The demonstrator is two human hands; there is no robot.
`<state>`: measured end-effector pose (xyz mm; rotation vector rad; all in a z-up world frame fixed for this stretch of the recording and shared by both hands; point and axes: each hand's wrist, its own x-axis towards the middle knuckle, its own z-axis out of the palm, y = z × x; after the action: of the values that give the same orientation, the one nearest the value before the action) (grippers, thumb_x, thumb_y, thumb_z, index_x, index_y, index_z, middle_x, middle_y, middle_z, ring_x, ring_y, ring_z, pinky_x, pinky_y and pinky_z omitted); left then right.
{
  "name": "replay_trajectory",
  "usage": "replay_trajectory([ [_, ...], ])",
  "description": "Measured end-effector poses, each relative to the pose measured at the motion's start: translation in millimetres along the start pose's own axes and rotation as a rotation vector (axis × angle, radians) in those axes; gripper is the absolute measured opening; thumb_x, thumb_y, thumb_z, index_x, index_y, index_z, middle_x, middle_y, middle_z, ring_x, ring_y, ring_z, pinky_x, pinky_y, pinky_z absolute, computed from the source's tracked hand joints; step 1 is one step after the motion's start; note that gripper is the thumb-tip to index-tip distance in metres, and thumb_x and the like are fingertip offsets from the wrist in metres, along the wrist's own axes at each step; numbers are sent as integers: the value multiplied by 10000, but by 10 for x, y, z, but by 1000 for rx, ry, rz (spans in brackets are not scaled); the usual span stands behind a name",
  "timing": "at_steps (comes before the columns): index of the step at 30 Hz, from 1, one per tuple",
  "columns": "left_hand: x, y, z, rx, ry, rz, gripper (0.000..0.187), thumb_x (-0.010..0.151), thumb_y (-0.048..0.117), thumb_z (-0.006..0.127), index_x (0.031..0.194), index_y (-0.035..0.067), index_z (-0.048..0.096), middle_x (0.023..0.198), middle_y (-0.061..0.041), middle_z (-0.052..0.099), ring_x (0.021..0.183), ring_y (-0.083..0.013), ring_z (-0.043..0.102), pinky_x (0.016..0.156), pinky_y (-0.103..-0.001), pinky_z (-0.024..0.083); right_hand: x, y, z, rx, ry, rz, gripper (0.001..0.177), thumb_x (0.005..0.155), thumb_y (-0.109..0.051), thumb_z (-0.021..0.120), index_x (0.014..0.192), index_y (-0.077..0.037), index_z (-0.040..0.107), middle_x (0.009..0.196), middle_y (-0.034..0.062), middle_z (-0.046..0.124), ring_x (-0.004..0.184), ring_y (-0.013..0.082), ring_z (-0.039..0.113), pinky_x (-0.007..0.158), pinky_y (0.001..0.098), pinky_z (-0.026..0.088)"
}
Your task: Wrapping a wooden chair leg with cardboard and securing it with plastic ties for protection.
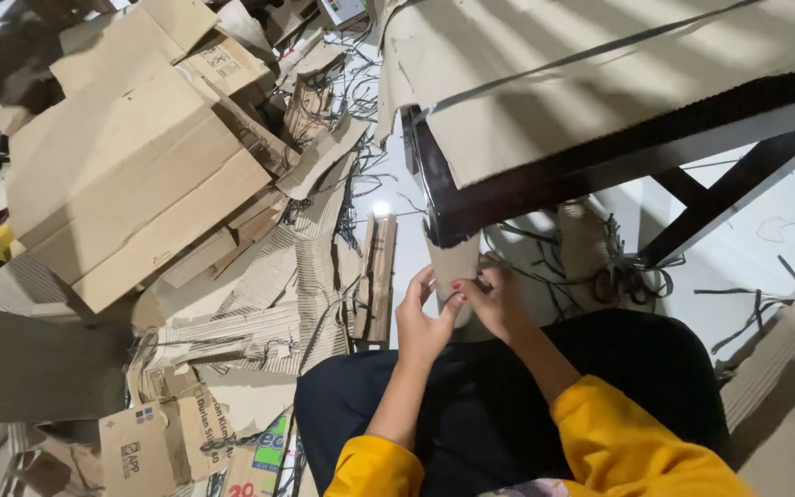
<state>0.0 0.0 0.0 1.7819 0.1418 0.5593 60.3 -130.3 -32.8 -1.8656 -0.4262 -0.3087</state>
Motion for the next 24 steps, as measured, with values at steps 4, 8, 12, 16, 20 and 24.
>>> replay_trajectory([
  [4, -122, 121, -9, 11, -2, 29, 664, 761, 159, 913, 1332, -14, 622, 1209, -277, 702, 1125, -432, 664, 970, -461, 577, -125, -68, -135, -6, -6, 18, 344, 861, -322, 853, 1041, -54, 735, 829, 145, 696, 788, 329, 716, 721, 395, 577],
  [8, -203, 257, 39, 53, 77, 180, 610, 837, 84, 836, 1386, -19, 592, 1258, -250, 696, 1159, -384, 653, 956, -423, 583, -171, -220, -205, 56, -68, 323, 566, 928, -382, 728, 1329, -10, 583, 1091, 288, 640, 1020, 421, 658, 851, 517, 553],
  [12, -180, 174, 181, 101, 216, 457, 773, 841, 1, 813, 1500, -85, 418, 1437, -281, 556, 1257, -358, 591, 970, -359, 560, 0, -863, -438, 2, -119, 400, 1027, 969, -785, 237, 1435, 90, 505, 1219, 432, 592, 1094, 530, 644, 910, 603, 546],
  [16, -168, -71, 256, 313, 272, 619, 671, 837, 61, 823, 1428, -73, 533, 1392, -268, 612, 1177, -344, 667, 864, -361, 617, 12, -228, -696, 14, -99, 634, 814, 1040, -658, 273, 1408, 3, 572, 1166, 292, 662, 1041, 424, 675, 875, 558, 543],
  [20, -112, -124, 312, 453, 309, 750, 377, 809, 70, 846, 1174, 92, 753, 1446, -265, 563, 1208, -361, 657, 837, -327, 617, -73, 496, -1100, -264, -288, 715, 530, 1077, -489, 404, 1188, -54, 685, 891, 157, 678, 744, 277, 637, 680, 433, 544],
  [24, -91, -86, 343, 421, 288, 780, 345, 806, 55, 846, 1132, 149, 782, 1552, -245, 458, 1329, -365, 566, 928, -339, 580, -341, 398, -1573, -1028, -781, -303, 421, 895, -126, 547, 1297, -30, 624, 927, 105, 688, 731, 301, 673, 685, 381, 554],
])
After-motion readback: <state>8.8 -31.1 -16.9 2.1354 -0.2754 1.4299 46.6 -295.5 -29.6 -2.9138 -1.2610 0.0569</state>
